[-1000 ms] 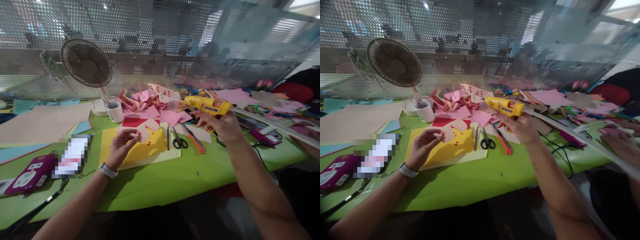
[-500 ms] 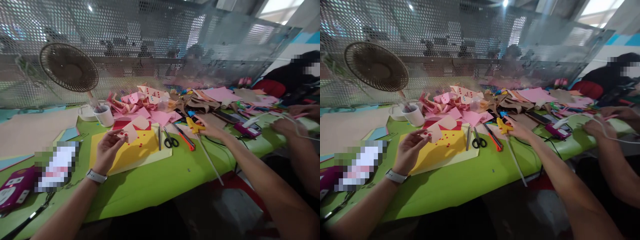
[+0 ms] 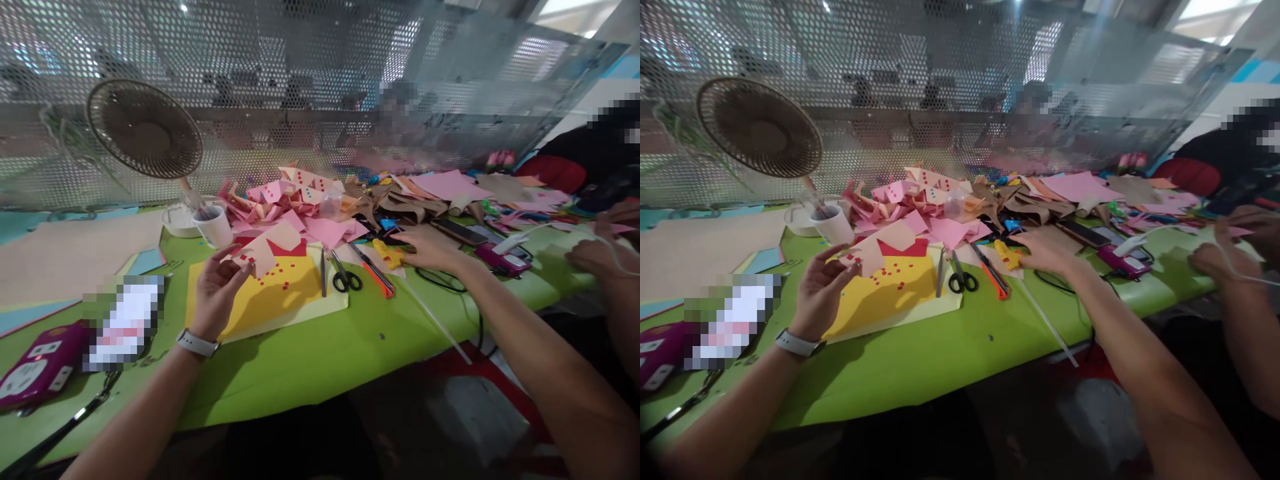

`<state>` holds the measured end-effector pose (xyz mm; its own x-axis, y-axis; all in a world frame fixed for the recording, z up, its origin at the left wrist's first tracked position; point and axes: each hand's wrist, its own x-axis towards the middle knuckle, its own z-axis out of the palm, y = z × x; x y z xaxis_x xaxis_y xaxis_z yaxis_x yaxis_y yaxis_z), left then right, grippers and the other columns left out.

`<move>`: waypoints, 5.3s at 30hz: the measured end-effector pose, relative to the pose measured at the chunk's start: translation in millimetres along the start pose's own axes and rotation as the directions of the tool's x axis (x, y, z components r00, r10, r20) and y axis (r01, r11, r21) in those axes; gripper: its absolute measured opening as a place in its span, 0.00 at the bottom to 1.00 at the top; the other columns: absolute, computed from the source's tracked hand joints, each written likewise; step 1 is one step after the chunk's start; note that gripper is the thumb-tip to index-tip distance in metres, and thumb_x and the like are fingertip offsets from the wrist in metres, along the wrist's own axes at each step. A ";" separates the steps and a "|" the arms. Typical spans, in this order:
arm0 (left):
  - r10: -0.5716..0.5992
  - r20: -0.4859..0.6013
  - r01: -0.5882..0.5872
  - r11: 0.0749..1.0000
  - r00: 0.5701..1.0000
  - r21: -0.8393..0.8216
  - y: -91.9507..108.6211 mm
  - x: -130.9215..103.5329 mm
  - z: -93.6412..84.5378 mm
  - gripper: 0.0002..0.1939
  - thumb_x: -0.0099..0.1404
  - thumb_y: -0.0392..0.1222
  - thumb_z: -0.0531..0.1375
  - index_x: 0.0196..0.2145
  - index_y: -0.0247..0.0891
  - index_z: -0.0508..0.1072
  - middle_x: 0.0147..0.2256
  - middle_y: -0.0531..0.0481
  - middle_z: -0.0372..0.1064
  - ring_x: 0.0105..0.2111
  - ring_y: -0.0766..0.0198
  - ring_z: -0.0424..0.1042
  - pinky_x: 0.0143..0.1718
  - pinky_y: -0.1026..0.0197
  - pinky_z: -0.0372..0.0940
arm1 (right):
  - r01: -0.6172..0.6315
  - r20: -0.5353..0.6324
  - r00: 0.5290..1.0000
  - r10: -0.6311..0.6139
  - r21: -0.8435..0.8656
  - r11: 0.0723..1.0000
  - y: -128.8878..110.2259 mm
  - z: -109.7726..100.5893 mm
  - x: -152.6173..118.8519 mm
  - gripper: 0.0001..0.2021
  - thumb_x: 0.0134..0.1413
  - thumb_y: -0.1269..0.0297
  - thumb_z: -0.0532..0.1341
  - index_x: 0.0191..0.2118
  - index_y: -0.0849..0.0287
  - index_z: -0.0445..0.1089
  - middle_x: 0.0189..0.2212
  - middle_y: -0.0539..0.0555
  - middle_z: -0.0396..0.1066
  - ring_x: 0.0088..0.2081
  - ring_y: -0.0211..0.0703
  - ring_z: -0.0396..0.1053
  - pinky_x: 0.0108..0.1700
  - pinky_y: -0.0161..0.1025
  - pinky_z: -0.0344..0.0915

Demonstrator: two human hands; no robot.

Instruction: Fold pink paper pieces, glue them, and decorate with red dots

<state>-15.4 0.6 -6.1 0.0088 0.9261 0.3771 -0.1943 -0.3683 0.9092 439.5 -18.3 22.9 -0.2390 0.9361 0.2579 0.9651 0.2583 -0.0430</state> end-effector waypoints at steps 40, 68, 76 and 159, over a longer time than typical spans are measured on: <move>-0.036 -0.018 0.035 0.997 0.999 -0.075 6.5 -5.9 2.3 0.14 0.54 0.40 0.67 0.37 0.40 0.69 0.34 0.52 0.70 0.30 0.68 0.69 0.29 0.66 0.67 | 0.016 0.082 0.965 0.247 0.928 -0.372 -249.5 19.5 53.9 0.11 0.47 0.55 0.68 0.34 0.56 0.76 0.29 0.50 0.78 0.31 0.39 0.77 0.33 0.34 0.75; 0.037 0.044 -0.036 0.999 0.998 -0.015 4.3 -12.3 5.4 0.14 0.55 0.43 0.69 0.36 0.40 0.69 0.36 0.50 0.71 0.32 0.67 0.69 0.33 0.64 0.66 | 0.046 0.032 0.926 0.376 0.979 -0.197 -261.6 26.3 46.8 0.17 0.43 0.49 0.71 0.26 0.61 0.75 0.16 0.50 0.72 0.13 0.35 0.67 0.12 0.29 0.61; 0.026 0.061 -0.027 1.000 0.998 0.014 6.1 -14.6 7.6 0.14 0.56 0.44 0.68 0.36 0.40 0.69 0.36 0.49 0.71 0.32 0.65 0.70 0.33 0.63 0.66 | 0.025 0.048 0.947 0.319 0.975 -0.221 -265.4 32.4 44.8 0.15 0.44 0.51 0.71 0.26 0.59 0.75 0.18 0.49 0.73 0.14 0.35 0.68 0.14 0.30 0.65; -0.422 0.302 0.406 0.906 0.855 0.116 5.5 -3.1 0.7 0.17 0.51 0.51 0.71 0.31 0.35 0.76 0.27 0.51 0.70 0.26 0.67 0.71 0.23 0.66 0.72 | 0.331 -0.462 0.868 -0.182 0.264 0.906 -208.8 36.8 70.7 0.15 0.66 0.57 0.55 0.49 0.57 0.74 0.38 0.57 0.78 0.41 0.45 0.75 0.45 0.41 0.67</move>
<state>-15.8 -4.4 -2.1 0.3853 0.9227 -0.0080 -0.0585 0.0331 0.9977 217.2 2.8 14.5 -0.3341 0.6556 0.6772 0.7670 0.6067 -0.2089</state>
